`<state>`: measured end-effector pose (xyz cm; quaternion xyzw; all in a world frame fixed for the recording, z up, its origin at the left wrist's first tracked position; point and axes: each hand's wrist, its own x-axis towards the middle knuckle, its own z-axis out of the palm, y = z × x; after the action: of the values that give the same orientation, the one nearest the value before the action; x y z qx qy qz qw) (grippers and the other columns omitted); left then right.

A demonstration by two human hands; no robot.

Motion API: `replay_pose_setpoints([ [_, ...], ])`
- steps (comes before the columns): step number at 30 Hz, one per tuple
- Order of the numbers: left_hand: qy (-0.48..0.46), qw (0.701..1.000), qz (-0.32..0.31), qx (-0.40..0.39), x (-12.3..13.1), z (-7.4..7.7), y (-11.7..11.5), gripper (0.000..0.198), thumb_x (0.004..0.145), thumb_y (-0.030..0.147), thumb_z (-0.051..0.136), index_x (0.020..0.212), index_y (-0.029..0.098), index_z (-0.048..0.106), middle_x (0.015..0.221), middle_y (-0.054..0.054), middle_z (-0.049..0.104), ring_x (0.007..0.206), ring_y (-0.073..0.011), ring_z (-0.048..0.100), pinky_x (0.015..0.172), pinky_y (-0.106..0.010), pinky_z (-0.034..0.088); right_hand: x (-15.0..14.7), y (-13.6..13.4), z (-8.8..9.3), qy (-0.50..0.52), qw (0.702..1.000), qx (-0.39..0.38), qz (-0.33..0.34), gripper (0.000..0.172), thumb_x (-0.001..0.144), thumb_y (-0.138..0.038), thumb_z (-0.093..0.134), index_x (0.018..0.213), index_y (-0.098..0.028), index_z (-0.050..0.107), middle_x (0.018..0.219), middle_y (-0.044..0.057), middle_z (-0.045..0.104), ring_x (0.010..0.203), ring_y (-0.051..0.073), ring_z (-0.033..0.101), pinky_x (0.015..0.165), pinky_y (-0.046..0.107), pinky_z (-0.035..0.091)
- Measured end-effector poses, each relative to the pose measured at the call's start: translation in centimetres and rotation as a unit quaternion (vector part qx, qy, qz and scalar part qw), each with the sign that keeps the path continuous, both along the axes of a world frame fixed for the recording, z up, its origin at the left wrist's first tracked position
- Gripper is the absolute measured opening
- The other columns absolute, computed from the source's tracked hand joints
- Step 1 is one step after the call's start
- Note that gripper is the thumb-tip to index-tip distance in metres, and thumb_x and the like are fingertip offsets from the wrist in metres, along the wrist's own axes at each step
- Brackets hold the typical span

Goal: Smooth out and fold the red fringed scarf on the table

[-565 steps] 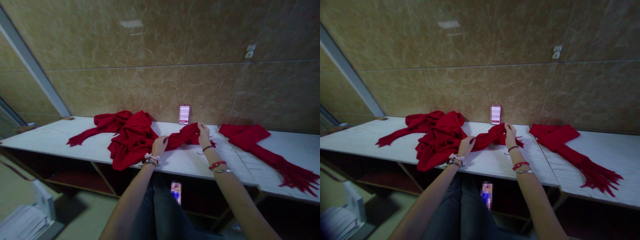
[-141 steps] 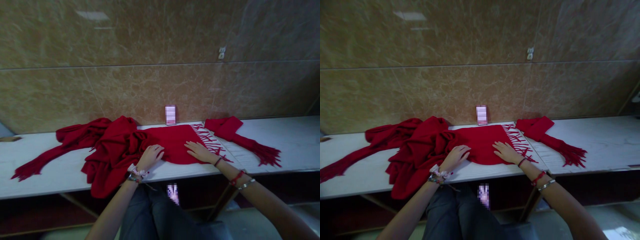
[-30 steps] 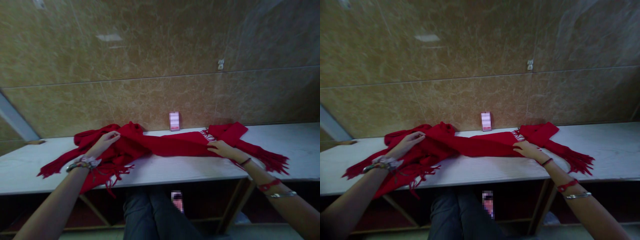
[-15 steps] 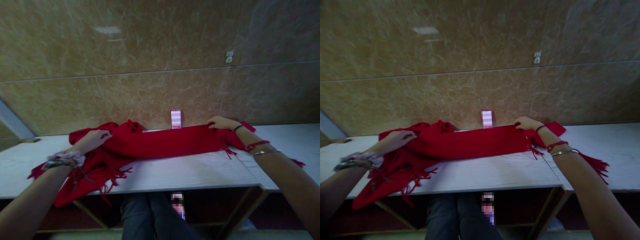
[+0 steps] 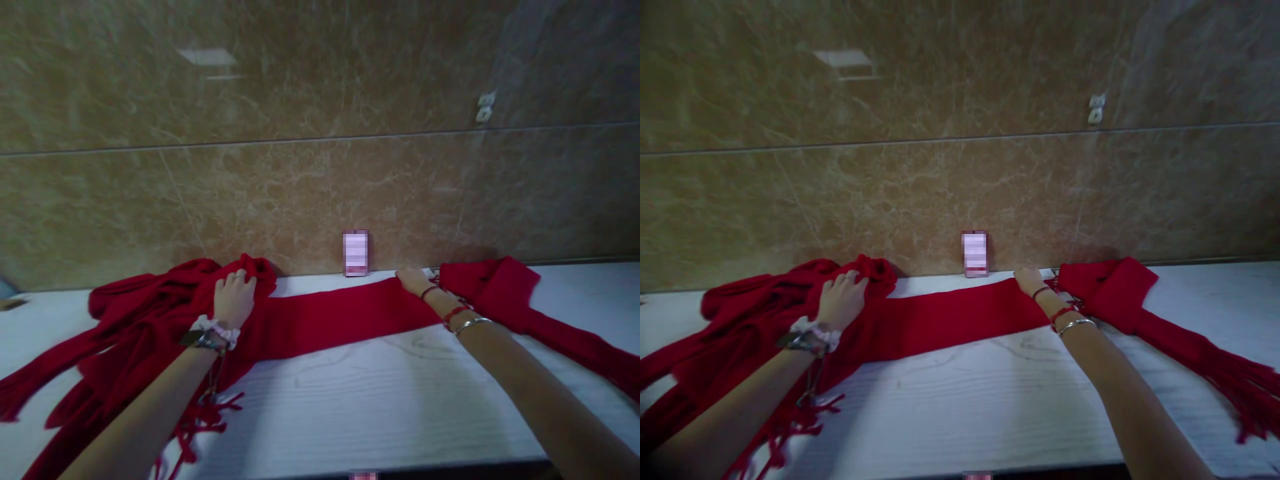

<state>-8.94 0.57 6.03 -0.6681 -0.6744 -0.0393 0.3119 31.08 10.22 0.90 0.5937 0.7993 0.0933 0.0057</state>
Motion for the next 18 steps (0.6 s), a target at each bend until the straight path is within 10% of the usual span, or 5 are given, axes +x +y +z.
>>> replay_pose_setpoints([
  [7, -0.168, 0.946, -0.204, -0.187, 6.5, -3.3, 1.9, 0.04, 0.084, 0.042, 0.037, 0.116, 0.022, 0.049, 0.131, -0.012, 0.038, 0.119, -0.0282, 0.035, 0.091, -0.046, 0.034, 1.8, -0.1, -1.3, 0.029, 0.999, 0.033, -0.023, 0.032, 0.076, -0.002, 0.037, 0.099, -0.01, 0.059, 0.097, 0.018, 0.062, 0.094, 0.022, 0.057, 0.078, 0.028, 0.041],
  [12, -0.194, 0.914, -0.203, -0.292, 8.6, -7.1, 2.0, 0.053, 0.085, 0.05, 0.03, 0.13, 0.024, 0.033, 0.14, -0.01, 0.024, 0.127, -0.0301, 0.02, 0.096, -0.052, 0.025, 3.0, 0.1, -2.3, 0.066, 0.995, 0.063, -0.037, 0.035, 0.076, -0.002, 0.035, 0.103, -0.009, 0.055, 0.101, 0.016, 0.061, 0.096, 0.019, 0.056, 0.083, 0.027, 0.039],
  [18, -0.178, 0.929, -0.209, -0.249, 8.5, -8.1, 1.5, 0.047, 0.087, 0.044, 0.03, 0.129, 0.024, 0.035, 0.139, -0.006, 0.027, 0.128, -0.0237, 0.02, 0.101, -0.046, 0.021, 4.1, -0.7, -4.6, 0.154, 0.98, 0.125, -0.027, 0.038, 0.077, -0.009, 0.036, 0.114, -0.008, 0.046, 0.096, 0.014, 0.061, 0.087, 0.021, 0.057, 0.078, 0.031, 0.043],
])
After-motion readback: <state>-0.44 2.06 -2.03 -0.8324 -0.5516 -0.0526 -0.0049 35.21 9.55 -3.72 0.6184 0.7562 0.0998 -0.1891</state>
